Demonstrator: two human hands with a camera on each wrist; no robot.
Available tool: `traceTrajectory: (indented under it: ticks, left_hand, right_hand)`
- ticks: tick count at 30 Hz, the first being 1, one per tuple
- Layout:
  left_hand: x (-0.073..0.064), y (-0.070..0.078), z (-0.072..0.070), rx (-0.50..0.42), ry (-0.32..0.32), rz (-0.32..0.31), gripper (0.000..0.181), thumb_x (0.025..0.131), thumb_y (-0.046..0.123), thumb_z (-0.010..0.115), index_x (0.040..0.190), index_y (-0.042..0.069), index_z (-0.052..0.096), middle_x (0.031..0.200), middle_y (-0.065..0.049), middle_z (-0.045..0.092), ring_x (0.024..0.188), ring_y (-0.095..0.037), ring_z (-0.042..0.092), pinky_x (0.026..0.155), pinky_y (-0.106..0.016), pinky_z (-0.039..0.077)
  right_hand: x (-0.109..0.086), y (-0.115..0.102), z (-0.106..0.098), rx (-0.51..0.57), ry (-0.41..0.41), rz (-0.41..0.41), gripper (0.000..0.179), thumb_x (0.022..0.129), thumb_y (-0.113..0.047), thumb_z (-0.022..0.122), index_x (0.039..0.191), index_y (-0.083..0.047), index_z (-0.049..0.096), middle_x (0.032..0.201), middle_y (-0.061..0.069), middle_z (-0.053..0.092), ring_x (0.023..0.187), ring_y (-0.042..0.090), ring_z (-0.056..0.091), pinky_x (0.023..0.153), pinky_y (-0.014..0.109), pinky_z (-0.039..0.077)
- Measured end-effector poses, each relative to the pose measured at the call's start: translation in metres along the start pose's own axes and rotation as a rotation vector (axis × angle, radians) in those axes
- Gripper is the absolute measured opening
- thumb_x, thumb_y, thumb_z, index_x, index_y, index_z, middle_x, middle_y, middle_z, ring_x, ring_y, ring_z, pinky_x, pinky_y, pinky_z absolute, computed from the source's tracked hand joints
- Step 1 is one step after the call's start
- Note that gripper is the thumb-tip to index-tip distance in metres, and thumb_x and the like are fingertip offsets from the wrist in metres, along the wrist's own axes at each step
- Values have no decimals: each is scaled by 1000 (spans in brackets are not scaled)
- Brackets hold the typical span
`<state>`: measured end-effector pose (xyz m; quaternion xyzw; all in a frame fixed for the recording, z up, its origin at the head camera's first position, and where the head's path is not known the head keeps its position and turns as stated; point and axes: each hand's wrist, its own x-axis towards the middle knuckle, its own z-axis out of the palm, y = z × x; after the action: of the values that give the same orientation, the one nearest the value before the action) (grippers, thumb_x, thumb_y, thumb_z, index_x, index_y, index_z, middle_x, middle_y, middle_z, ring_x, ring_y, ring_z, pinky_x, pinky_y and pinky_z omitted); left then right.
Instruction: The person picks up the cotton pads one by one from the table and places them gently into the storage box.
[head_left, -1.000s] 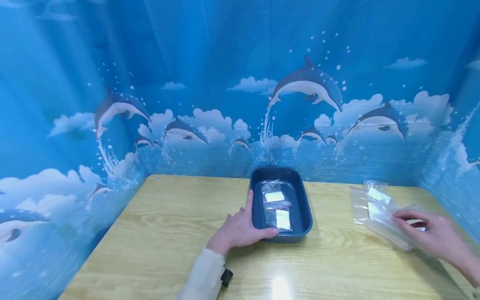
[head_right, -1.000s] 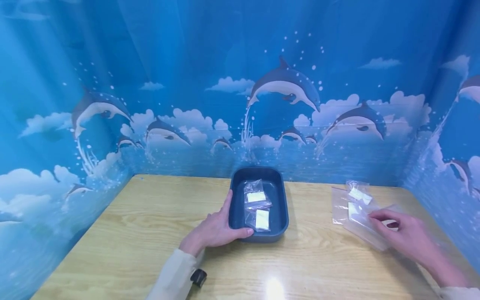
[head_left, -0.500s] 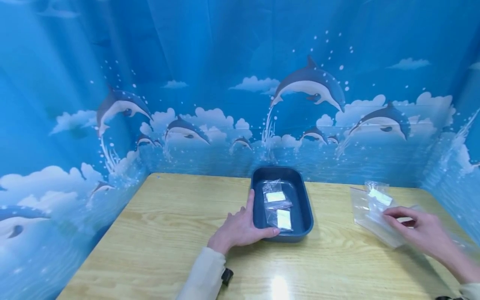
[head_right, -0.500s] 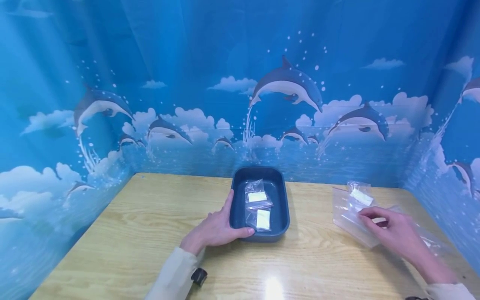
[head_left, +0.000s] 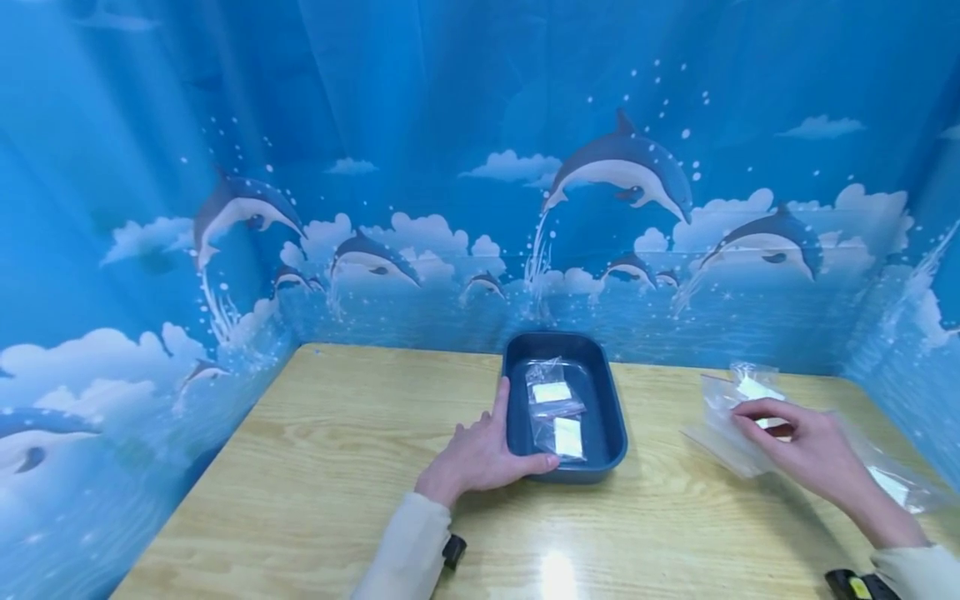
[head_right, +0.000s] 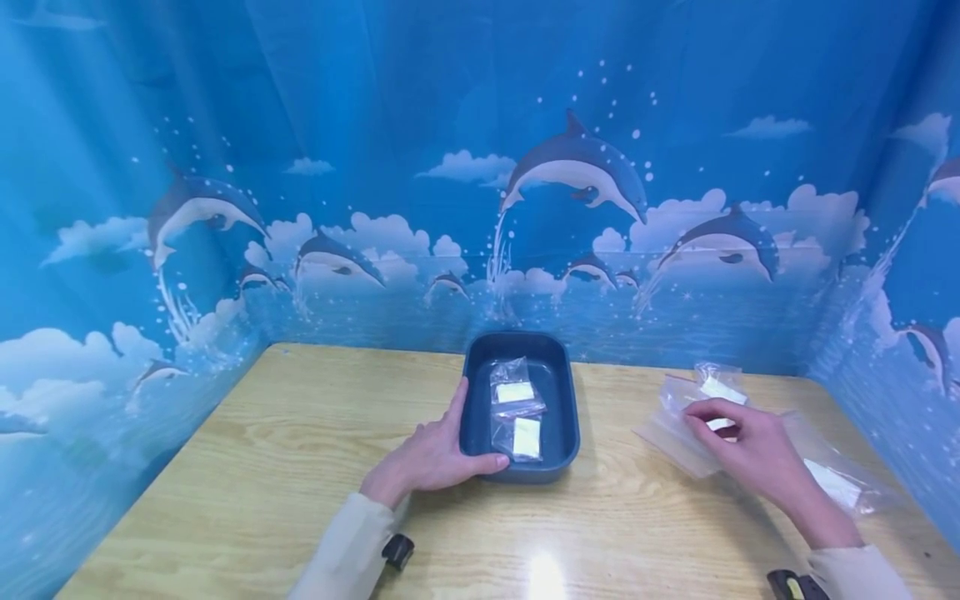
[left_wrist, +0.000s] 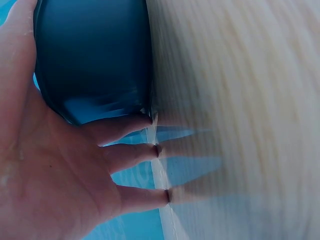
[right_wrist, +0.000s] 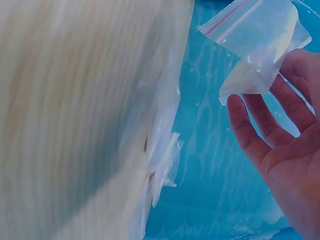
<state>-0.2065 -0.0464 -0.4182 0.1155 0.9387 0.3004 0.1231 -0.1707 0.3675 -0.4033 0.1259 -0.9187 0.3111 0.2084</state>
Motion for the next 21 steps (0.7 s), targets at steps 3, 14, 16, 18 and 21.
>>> traceTrajectory:
  ticks: [3, 14, 16, 18, 21]
  left_hand:
    - [0, 0, 0, -1, 1, 1, 136, 71, 86, 67, 165, 27, -12, 157, -27, 44, 143, -43, 48, 124, -68, 20]
    - [0, 1, -2, 10, -6, -1, 134, 73, 85, 67, 165, 28, -12, 157, -27, 44, 143, -43, 47, 124, -68, 20]
    - [0, 1, -2, 14, -7, -1, 135, 72, 87, 66, 165, 28, -12, 157, -27, 44, 143, -43, 48, 124, -68, 20]
    - [0, 0, -1, 14, -9, -2, 135, 71, 87, 65, 165, 28, -12, 157, -26, 44, 144, -42, 48, 124, -68, 20]
    - [0, 0, -1, 14, -11, -5, 135, 71, 88, 65, 165, 29, -12, 158, -26, 44, 144, -42, 47, 124, -68, 21]
  right_hand:
    - [3, -6, 4, 15, 6, -21, 13, 90, -5, 76, 100, -13, 79, 99, -43, 60, 78, -14, 64, 64, 7, 52]
    - [7, -23, 15, 23, -3, -27, 12, 93, -7, 74, 99, -16, 77, 95, -33, 66, 82, -15, 61, 67, 8, 52]
    - [9, -26, 17, 23, -4, -29, 13, 93, -7, 74, 100, -17, 77, 95, -29, 68, 82, -15, 61, 67, 8, 52]
    - [12, -30, 19, 27, -7, -34, 13, 93, -7, 73, 99, -17, 76, 94, -26, 70, 82, -14, 62, 67, 9, 53]
    - [16, -36, 22, 43, -6, -44, 14, 92, -5, 73, 99, -17, 76, 94, -20, 71, 81, -12, 64, 68, 9, 54]
